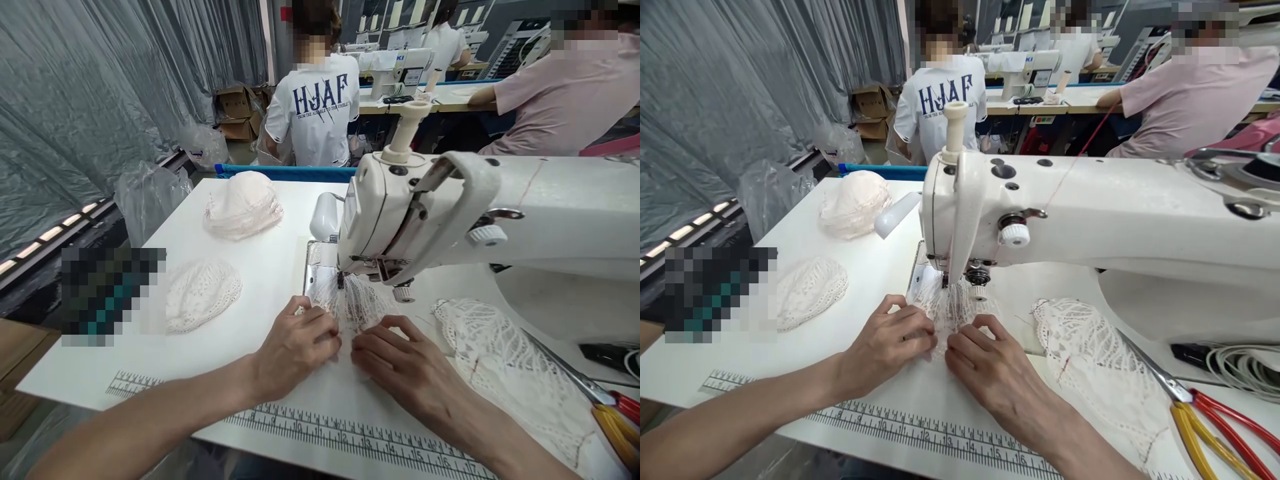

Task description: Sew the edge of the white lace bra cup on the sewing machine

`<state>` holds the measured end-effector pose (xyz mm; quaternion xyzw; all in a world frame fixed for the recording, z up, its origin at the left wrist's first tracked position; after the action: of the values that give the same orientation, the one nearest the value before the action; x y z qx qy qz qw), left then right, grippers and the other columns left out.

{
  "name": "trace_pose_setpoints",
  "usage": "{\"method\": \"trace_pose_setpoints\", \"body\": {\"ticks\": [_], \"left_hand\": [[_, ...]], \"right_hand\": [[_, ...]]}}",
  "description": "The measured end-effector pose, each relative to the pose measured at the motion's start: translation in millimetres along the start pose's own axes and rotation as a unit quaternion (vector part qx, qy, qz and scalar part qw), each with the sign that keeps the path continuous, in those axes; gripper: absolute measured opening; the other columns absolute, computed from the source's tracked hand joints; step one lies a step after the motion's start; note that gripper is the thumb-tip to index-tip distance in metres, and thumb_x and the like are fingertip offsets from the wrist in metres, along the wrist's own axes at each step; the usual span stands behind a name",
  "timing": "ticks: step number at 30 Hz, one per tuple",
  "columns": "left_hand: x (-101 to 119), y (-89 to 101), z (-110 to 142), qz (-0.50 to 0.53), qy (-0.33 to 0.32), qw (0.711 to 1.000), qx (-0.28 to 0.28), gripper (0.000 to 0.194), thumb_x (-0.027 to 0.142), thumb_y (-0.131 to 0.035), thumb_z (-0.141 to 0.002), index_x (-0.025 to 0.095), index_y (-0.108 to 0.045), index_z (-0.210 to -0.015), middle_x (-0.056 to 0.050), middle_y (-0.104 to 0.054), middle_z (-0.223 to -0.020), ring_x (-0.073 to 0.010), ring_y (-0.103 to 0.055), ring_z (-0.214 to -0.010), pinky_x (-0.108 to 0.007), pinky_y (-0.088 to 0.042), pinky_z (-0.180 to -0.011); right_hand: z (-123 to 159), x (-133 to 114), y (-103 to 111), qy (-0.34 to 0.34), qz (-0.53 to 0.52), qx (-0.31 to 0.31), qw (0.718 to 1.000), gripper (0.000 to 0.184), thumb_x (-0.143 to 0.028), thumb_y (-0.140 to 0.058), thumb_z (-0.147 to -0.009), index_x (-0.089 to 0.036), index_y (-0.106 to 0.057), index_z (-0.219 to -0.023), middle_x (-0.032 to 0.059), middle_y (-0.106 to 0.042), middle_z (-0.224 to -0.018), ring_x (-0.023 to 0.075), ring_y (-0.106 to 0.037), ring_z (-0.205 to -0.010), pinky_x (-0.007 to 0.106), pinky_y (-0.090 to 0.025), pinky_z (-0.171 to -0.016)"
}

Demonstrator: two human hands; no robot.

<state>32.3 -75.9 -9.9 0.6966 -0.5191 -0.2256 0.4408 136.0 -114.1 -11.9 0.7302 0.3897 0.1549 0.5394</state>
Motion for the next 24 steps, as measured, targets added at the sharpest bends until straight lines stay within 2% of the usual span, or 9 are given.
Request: {"method": "trace_pose_setpoints", "body": {"ticks": [9,14,24], "left_hand": [[10,5.7,-3,-0.038,-0.036,0.999,0.003,0.015,0.006,-0.052,-0.086,0.014,-0.062,-0.077,0.001,-0.068,-0.086,-0.0098,-0.060,-0.077,-0.031,-0.041,-0.080],[11,6.1,-2,-0.049,-0.044,0.998,0.006,0.017,0.003,-0.052,-0.085,0.013,-0.062,-0.075,0.001,-0.068,-0.079,-0.0091,-0.060,-0.073,-0.030,-0.043,-0.077],[16,8.6,-1,-0.072,-0.059,0.996,-0.003,0.012,0.005,-0.056,-0.083,0.014,-0.064,-0.082,0.000,-0.065,-0.076,-0.0113,-0.059,-0.076,-0.032,-0.044,-0.078]], "right_hand": [[0,-3,1,0.007,0.013,0.004,1.000,0.029,-0.006,-0.033,-0.093,-0.017,-0.060,-0.090,0.0049,-0.065,-0.084,0.0163,-0.058,-0.082,0.038,-0.039,-0.082],[-2,-8,2,0.027,0.020,0.005,0.999,0.028,-0.007,-0.034,-0.094,-0.017,-0.060,-0.089,0.0036,-0.064,-0.080,0.0149,-0.057,-0.076,0.036,-0.041,-0.078],[-2,-9,3,0.034,0.008,0.002,0.999,0.024,-0.007,-0.038,-0.093,-0.016,-0.060,-0.090,0.0036,-0.063,-0.079,0.0151,-0.056,-0.075,0.035,-0.041,-0.074]]}}
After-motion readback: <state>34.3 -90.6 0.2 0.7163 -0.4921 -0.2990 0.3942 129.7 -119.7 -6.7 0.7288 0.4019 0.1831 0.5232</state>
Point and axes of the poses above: each hand's wrist, its own z-axis away from the middle knuckle, its own y-axis out of the back of the hand, x = y × z, the point moved 7 cm from there along -z, towards the middle knuckle
